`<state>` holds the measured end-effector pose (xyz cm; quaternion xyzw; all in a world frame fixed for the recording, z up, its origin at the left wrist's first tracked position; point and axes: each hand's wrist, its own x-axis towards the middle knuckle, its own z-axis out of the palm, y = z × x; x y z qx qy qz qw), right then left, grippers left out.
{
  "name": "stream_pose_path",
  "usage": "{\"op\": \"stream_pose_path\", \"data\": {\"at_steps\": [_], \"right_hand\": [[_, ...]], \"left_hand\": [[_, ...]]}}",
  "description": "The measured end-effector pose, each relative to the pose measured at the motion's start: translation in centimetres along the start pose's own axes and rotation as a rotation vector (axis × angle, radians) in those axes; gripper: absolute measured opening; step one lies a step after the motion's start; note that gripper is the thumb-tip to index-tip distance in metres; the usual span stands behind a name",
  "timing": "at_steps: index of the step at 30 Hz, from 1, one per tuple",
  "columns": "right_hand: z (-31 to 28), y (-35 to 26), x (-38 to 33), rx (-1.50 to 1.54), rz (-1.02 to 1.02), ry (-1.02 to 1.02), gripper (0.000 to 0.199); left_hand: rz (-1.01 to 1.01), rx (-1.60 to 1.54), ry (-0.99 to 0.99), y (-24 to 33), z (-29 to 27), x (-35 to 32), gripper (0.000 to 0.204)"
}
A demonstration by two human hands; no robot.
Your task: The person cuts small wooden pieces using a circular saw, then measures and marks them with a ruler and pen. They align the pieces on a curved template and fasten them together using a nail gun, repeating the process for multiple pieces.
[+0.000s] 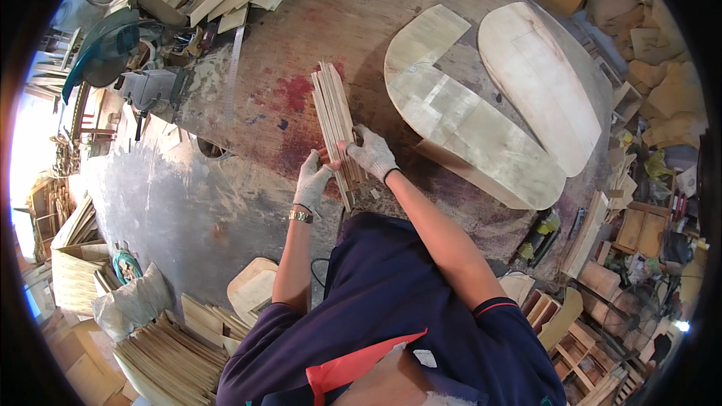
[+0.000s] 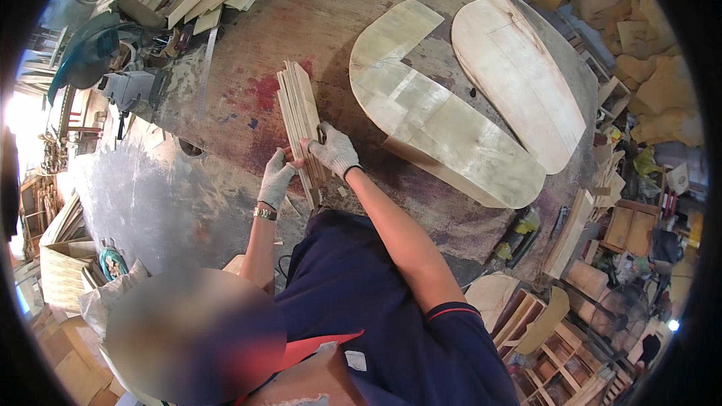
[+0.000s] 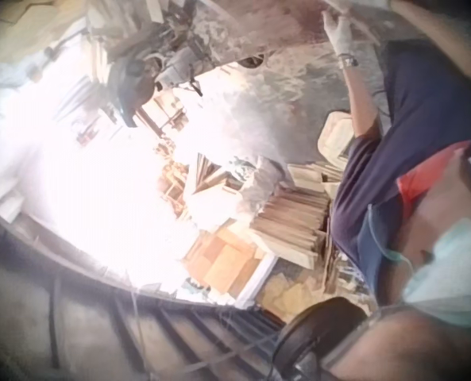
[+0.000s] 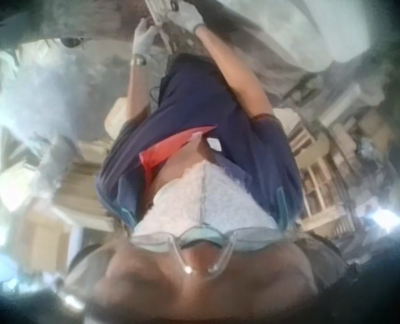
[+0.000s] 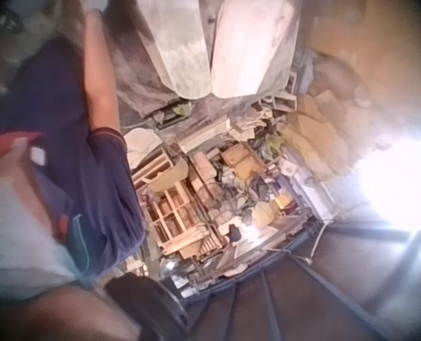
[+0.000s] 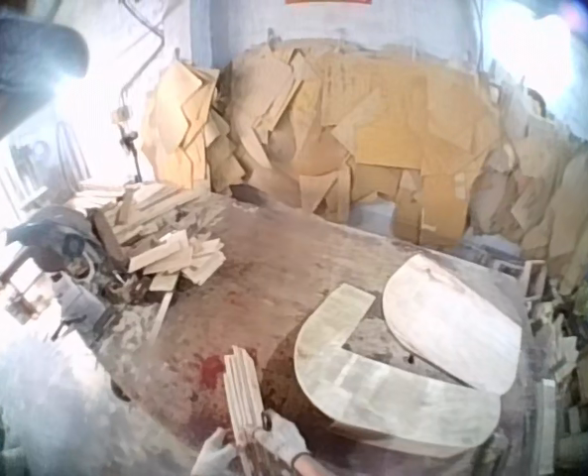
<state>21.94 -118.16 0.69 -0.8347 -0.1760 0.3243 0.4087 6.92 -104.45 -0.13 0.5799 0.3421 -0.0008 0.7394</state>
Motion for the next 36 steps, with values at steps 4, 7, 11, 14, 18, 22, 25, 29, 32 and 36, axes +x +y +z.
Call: {"op": "stream_pose_path", "data": {"at_steps": [4,7,11,14,18,22,25,29,32,36], "right_hand": [[-0.2,0.1,-0.3,0.009,0.004,0.004,0.087],[-0.1,0.4,-0.2,0.007,0.013,-0.003,0.086],[0.3,1.0,0.1,-0.004,-0.021,0.035,0.084],[0.4,1.1,0.2,-0.01,-0.004,0.058,0.078],[0.1,0.8,-0.2,0.059,-0.052,0.057,0.071],[-0.4,0.4,-0.8,0.069,0.009,0.074,0.067],[-0.7,0.2,-1.1,0.117,0.028,0.037,0.067],[-0.8,0.3,-1.6,0.1,0.008,0.1,0.066],[-0.7,0.2,-2.0,0.074,-0.027,0.165,0.058],[-0.7,-0.2,-2.3,-0.013,-0.06,0.188,0.045]], "left_hand": [[0.141,-0.041,0.053,0.3,0.7,-0.5,0.072],[0.338,0.255,0.16,0.9,2.0,-1.2,0.063],[0.402,0.759,0.259,2.4,3.6,-1.5,0.043],[0.324,0.788,0.314,3.2,4.7,-1.6,0.027],[0.542,0.812,0.336,3.3,5.3,-1.5,0.024],[0.472,0.882,0.316,2.9,4.8,-1.2,0.023],[0.454,0.929,0.309,2.6,4.1,-1.0,0.025],[0.37,1.06,0.355,2.4,4.0,-0.7,0.04],[0.304,1.122,0.374,2.4,4.7,-0.4,0.048],[0.322,1.134,0.35,2.9,5.3,-0.2,0.045]]}}
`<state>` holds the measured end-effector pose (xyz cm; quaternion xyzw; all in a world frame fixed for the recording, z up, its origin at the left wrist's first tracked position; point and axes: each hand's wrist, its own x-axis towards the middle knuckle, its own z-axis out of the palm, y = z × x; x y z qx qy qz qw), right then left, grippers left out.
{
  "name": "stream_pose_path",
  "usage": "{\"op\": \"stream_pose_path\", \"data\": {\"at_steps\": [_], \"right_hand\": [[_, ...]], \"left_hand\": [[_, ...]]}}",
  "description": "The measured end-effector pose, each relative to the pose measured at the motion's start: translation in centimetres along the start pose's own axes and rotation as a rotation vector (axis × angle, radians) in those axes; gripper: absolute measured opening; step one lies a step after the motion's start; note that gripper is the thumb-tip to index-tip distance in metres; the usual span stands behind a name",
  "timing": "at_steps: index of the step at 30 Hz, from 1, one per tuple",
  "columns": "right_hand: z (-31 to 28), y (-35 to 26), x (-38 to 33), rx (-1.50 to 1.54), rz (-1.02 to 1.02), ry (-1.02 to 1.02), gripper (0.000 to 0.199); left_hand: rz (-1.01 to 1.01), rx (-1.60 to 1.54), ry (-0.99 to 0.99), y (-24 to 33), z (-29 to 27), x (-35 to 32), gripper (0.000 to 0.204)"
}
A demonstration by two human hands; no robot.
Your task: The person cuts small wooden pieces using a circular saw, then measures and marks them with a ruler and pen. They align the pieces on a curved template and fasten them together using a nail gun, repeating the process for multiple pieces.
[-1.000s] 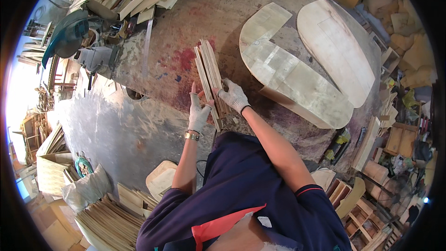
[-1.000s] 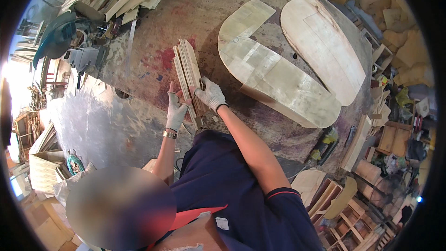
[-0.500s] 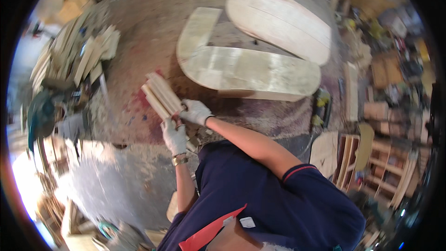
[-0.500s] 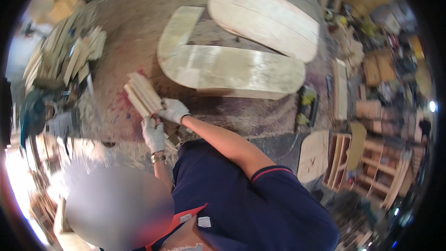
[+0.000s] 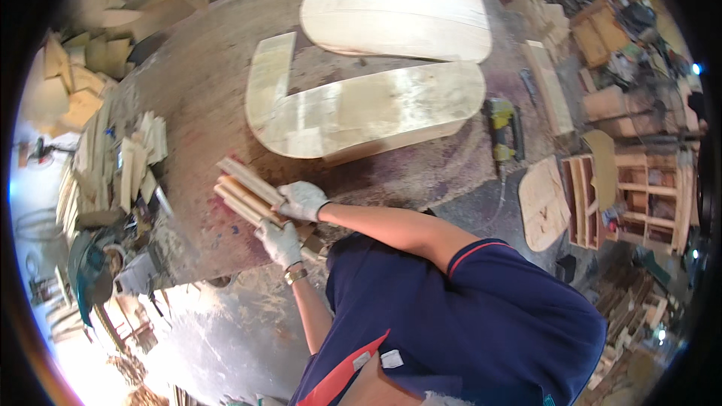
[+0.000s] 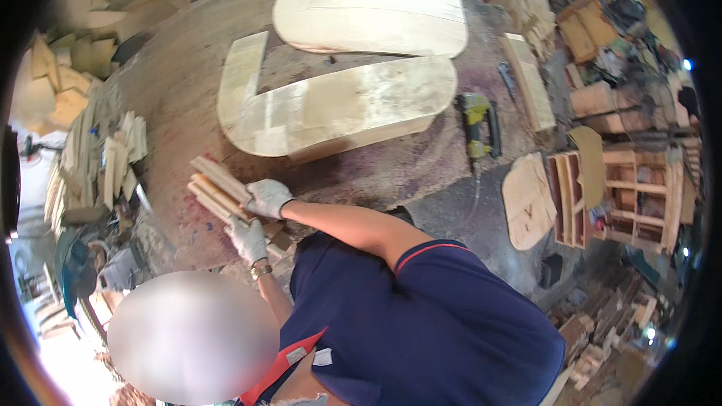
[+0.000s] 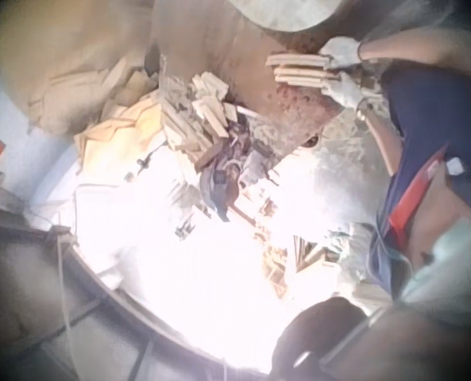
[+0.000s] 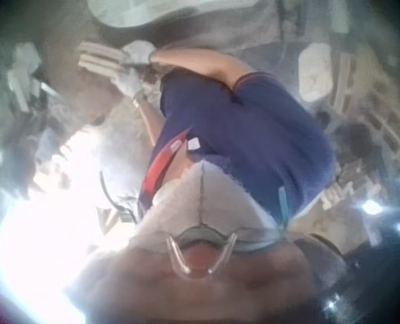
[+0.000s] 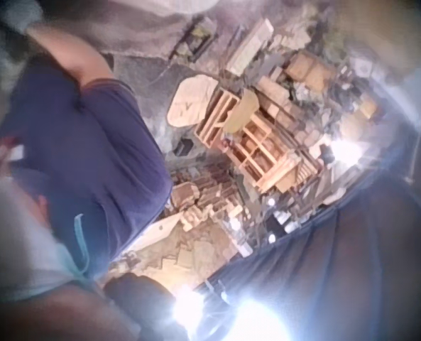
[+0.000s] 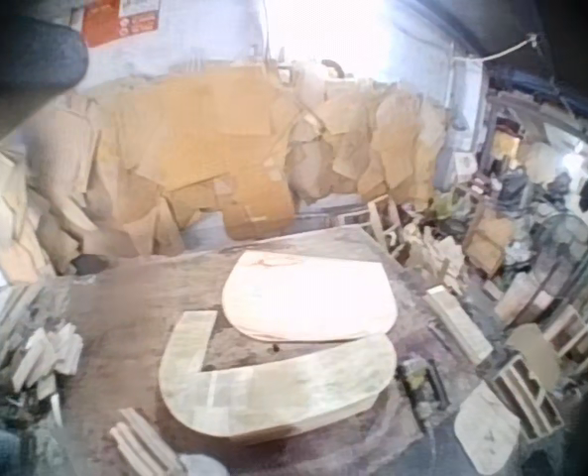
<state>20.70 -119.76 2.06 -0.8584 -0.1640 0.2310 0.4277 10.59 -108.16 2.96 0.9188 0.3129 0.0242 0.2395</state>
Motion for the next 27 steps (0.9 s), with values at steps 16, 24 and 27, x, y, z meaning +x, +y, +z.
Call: {"op": "stream_pose_path", "data": {"at_steps": [16,24,27], "right_hand": [[0.1,-2.0,0.5,-0.127,0.003,-0.044,0.063],[1.2,-0.9,0.8,-0.187,-0.027,0.01,0.045],[0.4,-0.5,-0.4,-0.214,-0.032,-0.016,0.042]], "left_hand": [[0.099,-0.202,-0.074,-1.9,0.4,0.6,0.045],[0.003,-0.288,-0.044,-0.8,0.2,-1.0,0.099],[-0.067,-0.327,-0.021,-0.8,0.9,-2.2,0.096]]}}
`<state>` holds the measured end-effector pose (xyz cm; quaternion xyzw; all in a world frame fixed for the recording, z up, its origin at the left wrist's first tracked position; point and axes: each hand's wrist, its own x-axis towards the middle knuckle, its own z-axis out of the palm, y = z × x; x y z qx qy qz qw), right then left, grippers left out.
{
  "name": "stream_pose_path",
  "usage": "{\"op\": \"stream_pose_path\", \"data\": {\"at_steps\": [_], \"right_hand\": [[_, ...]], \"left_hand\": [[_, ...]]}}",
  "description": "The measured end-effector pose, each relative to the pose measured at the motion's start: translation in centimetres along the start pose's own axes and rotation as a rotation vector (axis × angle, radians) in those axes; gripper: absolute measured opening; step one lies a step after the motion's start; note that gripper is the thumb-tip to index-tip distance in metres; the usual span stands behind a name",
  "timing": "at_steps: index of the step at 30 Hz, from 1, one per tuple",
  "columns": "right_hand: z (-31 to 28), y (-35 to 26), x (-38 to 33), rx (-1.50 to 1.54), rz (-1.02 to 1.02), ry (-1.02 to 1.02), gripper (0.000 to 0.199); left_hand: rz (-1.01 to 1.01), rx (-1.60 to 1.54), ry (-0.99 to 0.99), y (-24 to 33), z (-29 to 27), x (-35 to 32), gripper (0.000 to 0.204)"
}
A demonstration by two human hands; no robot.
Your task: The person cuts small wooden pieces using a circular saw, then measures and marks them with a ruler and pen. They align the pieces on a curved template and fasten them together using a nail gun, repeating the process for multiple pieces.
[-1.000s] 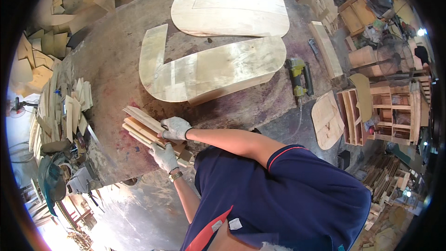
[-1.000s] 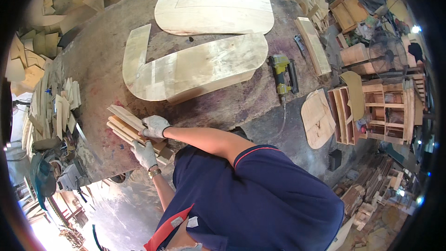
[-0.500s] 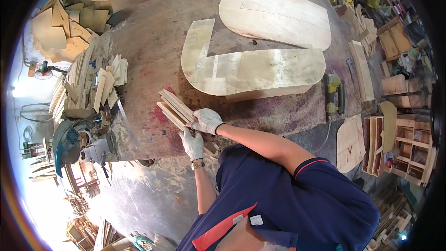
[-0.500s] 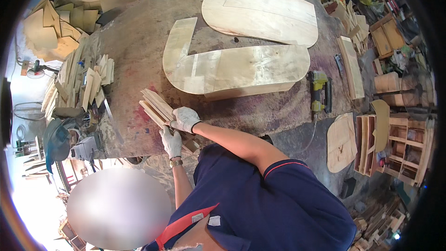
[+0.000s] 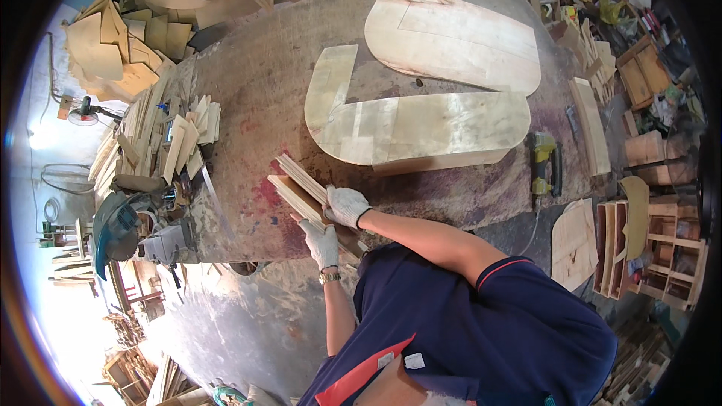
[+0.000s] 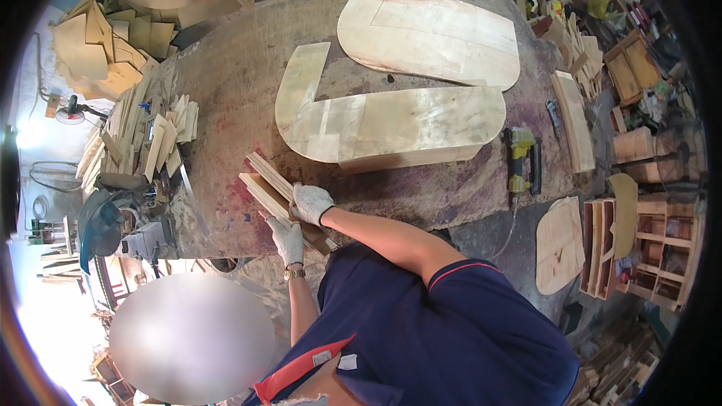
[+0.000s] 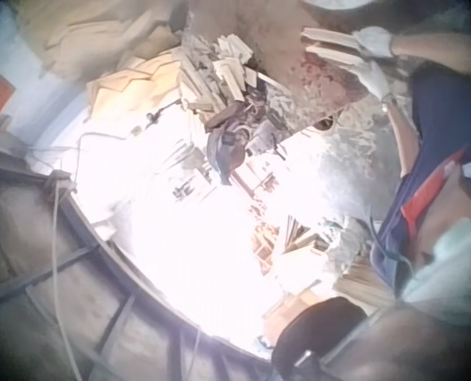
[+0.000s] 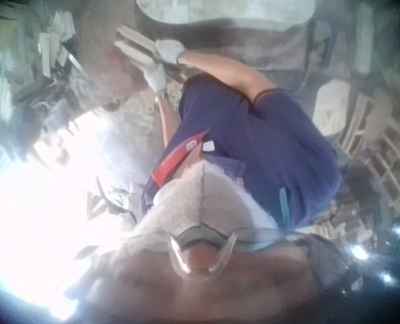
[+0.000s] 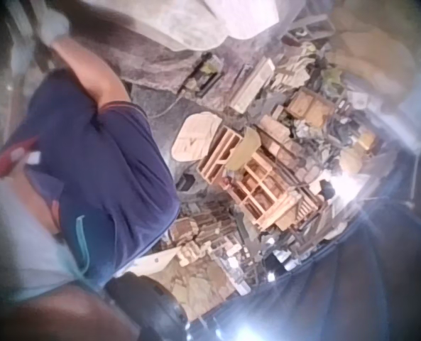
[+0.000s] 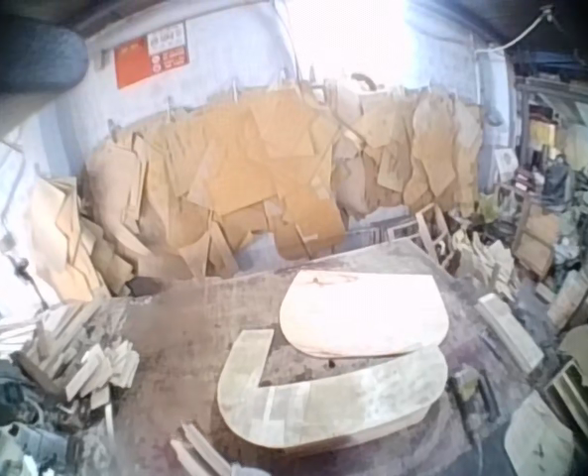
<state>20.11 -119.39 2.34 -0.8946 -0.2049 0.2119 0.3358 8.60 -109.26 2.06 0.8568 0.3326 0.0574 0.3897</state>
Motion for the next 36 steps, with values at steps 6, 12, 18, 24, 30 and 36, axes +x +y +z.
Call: {"op": "stream_pose_path", "data": {"at_steps": [6,12,18,24,30,36], "right_hand": [[-1.9,1.0,-2.2,-0.034,0.004,-0.092,0.053],[-2.1,1.0,-2.4,-0.01,-0.043,-0.126,0.068],[-2.0,1.1,-2.4,0.056,0.032,-0.138,0.074],[-2.1,0.6,-3.4,0.045,0.078,-0.027,0.069],[-10.2,4.2,-8.4,0.125,-0.096,-0.007,0.059],[-22.5,12.1,-21.7,0.077,0.038,0.195,0.062]], "left_hand": [[-0.045,-0.576,-0.198,-1.9,2.1,-1.7,0.07],[-0.148,-0.73,-0.223,-2.9,1.4,-2.0,0.061],[-0.21,-0.786,-0.262,-3.7,0.4,-2.7,0.051],[-0.091,-0.346,-0.02,-3.7,3.0,-2.0,0.049],[-0.118,-0.006,0.031,-1.9,4.7,-1.4,0.071],[-0.182,-0.248,-0.03,-3.1,4.3,-1.1,0.081]]}}
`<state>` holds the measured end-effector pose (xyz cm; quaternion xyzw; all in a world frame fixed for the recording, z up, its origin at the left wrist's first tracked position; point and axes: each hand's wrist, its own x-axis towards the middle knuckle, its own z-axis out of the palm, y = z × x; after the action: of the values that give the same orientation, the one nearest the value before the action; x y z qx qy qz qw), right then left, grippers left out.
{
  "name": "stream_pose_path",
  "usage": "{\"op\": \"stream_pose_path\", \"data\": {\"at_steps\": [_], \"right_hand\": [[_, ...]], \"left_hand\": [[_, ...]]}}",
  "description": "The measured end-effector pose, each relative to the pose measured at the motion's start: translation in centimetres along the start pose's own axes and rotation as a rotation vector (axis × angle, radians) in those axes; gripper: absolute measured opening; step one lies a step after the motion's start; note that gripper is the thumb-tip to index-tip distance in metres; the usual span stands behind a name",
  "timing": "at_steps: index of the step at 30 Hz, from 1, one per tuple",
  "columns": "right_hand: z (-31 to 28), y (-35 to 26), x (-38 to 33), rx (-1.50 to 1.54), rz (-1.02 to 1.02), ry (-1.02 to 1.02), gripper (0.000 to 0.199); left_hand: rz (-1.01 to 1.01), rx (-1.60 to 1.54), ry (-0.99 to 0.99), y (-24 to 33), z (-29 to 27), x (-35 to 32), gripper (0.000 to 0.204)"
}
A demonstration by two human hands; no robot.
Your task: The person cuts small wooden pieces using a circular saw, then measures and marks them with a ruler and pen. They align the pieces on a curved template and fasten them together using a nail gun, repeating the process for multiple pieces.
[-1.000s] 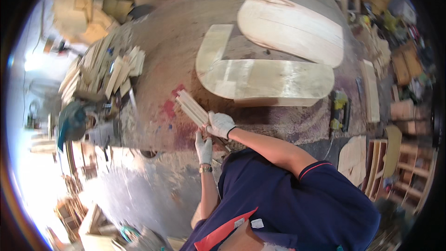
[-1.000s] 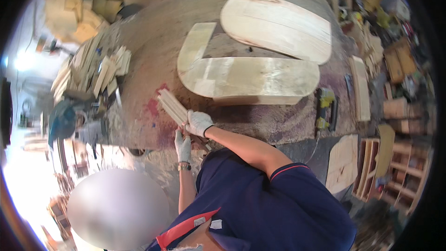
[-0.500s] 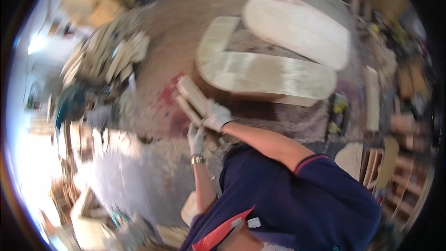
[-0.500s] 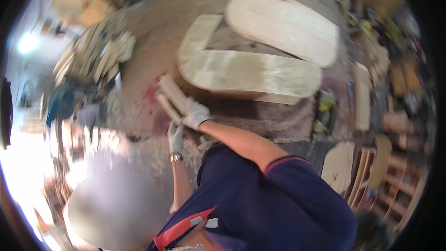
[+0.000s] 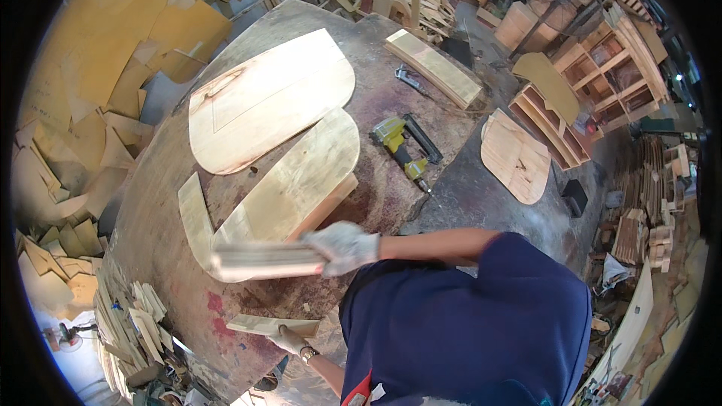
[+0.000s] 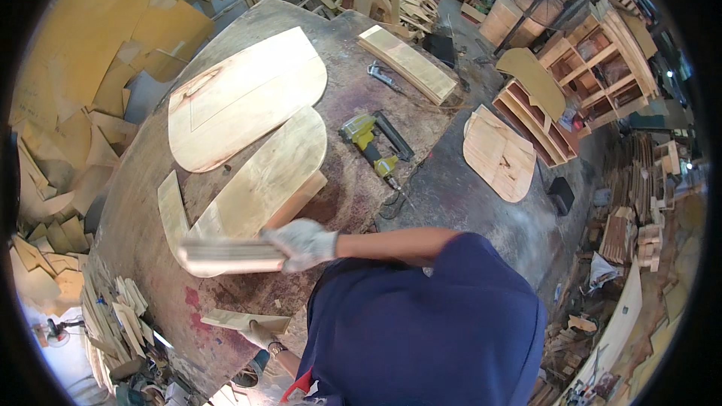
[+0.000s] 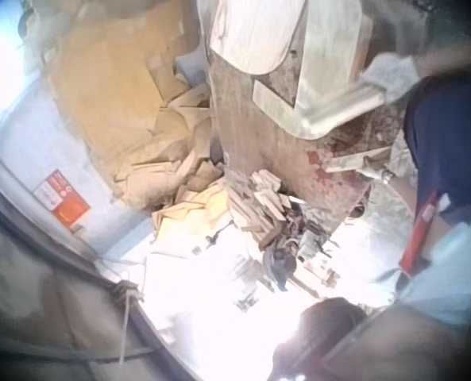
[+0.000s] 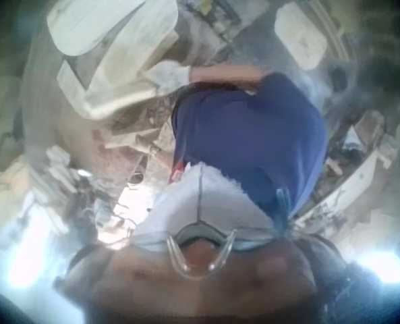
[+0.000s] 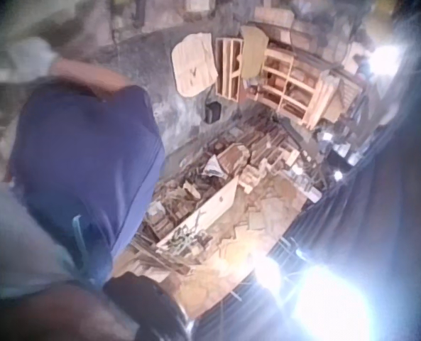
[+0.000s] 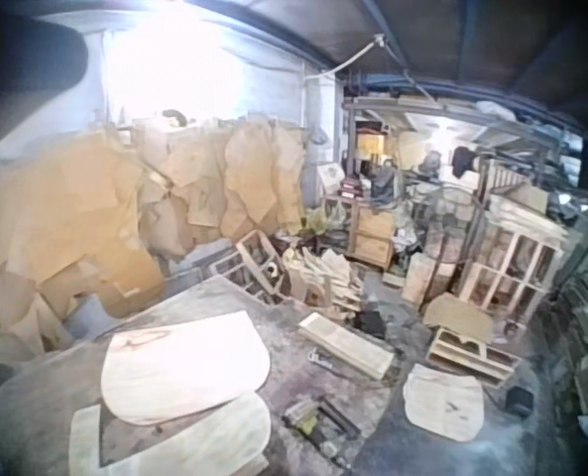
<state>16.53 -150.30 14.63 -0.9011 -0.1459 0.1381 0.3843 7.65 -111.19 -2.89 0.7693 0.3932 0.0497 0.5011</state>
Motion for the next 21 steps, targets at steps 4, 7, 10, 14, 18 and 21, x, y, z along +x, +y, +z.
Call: {"op": "stream_pose_path", "data": {"at_steps": [4,7,10,14,18,21], "right_hand": [[-8.3,6.3,-7.1,-0.065,0.413,0.297,0.078],[-12.7,12.5,-11.7,-0.117,0.857,0.526,0.064],[-15.7,19.3,-16.5,-0.305,0.995,0.61,0.066],[-16.5,26.7,-21.6,-0.389,0.936,0.566,0.076],[-14.8,32.1,-21.1,-0.278,0.99,0.409,0.075],[-15.8,34.8,-21.7,-0.246,0.863,0.397,0.073]], "left_hand": [[-0.047,-0.101,0.041,-1.2,-0.5,0.5,0.07],[-0.128,-0.235,0.045,-2.4,-0.6,1.0,0.061],[-0.155,-0.231,0.091,-3.4,0.2,1.4,0.055],[-0.109,-0.209,0.14,-3.5,2.6,0.5,0.054],[-0.08,-0.135,0.163,-1.7,3.2,0.2,0.052],[-0.046,-0.115,0.162,-1.0,3.4,-0.3,0.052]]}}
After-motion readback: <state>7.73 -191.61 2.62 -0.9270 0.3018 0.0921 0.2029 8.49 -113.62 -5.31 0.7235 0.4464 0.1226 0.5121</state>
